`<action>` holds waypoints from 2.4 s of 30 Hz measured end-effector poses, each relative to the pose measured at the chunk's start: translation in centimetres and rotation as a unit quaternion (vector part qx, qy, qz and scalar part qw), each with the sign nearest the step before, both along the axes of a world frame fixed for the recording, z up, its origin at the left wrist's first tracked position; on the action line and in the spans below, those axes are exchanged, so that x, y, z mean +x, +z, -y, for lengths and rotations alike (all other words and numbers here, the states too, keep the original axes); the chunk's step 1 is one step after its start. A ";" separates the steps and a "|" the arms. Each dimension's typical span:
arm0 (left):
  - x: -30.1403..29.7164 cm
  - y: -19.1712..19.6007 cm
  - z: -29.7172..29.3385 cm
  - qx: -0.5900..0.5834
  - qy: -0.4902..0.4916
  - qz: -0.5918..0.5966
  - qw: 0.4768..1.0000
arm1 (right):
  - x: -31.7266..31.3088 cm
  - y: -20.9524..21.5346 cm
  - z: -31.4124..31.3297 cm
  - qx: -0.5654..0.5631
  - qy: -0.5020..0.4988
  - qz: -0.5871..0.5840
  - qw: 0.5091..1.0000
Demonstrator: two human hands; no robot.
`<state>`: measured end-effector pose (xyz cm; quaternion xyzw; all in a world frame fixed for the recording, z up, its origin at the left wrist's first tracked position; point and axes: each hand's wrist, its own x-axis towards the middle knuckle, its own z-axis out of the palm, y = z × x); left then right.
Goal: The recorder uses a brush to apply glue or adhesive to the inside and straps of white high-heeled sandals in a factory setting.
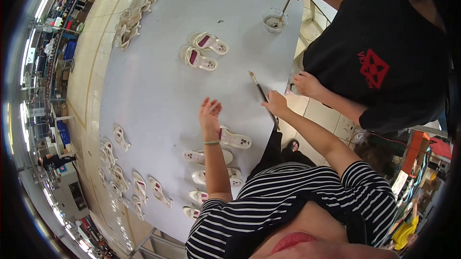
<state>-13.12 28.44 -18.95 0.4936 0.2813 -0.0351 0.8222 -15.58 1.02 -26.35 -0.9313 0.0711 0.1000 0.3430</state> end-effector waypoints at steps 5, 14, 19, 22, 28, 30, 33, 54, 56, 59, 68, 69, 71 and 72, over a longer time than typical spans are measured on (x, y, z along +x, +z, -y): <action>-6.8 1.0 5.2 0.084 -0.047 0.001 0.995 | -1.4 -3.2 3.5 0.116 0.007 -0.010 0.993; -10.4 -2.1 4.8 0.403 -0.191 0.094 0.890 | -19.7 8.7 12.2 0.299 0.087 -0.199 0.929; -3.5 -6.8 12.6 0.635 -0.378 0.113 0.664 | -33.6 7.9 21.9 0.289 0.002 -0.148 0.946; 1.9 -9.2 14.8 0.677 -0.376 0.038 0.631 | -41.7 8.7 26.6 0.375 -0.143 -0.168 0.900; 4.7 -12.2 18.1 0.761 -0.350 0.002 0.546 | -53.5 12.8 27.7 0.398 -0.414 -0.162 0.802; 4.1 -12.5 17.4 0.769 -0.347 -0.002 0.537 | -54.7 13.2 26.3 0.403 -0.447 -0.149 0.785; 3.9 -13.4 14.3 0.764 -0.253 0.126 0.580 | -53.9 11.4 25.3 0.435 -0.446 -0.153 0.767; -0.2 -10.1 26.2 0.691 -0.256 0.126 0.664 | -55.2 11.7 22.3 0.338 -0.519 -0.099 0.779; -3.1 -10.1 31.2 0.655 -0.328 0.170 0.659 | -55.7 11.3 22.3 0.320 -0.504 -0.089 0.798; -9.9 -10.2 40.4 0.579 -0.458 0.259 0.624 | -56.4 11.6 23.1 0.323 -0.527 -0.087 0.782; -32.1 -10.4 56.0 0.346 -0.725 0.430 0.411 | -68.3 13.8 25.5 0.428 -0.615 0.143 0.647; -34.6 -10.1 58.2 0.329 -0.735 0.439 0.399 | -71.1 14.7 26.2 0.414 -0.629 0.162 0.638; -37.5 -10.3 62.2 0.306 -0.750 0.453 0.372 | -75.0 16.2 27.3 0.435 -0.641 0.278 0.568; -39.9 -10.1 64.1 0.294 -0.760 0.457 0.356 | -77.7 17.3 28.0 0.424 -0.652 0.293 0.556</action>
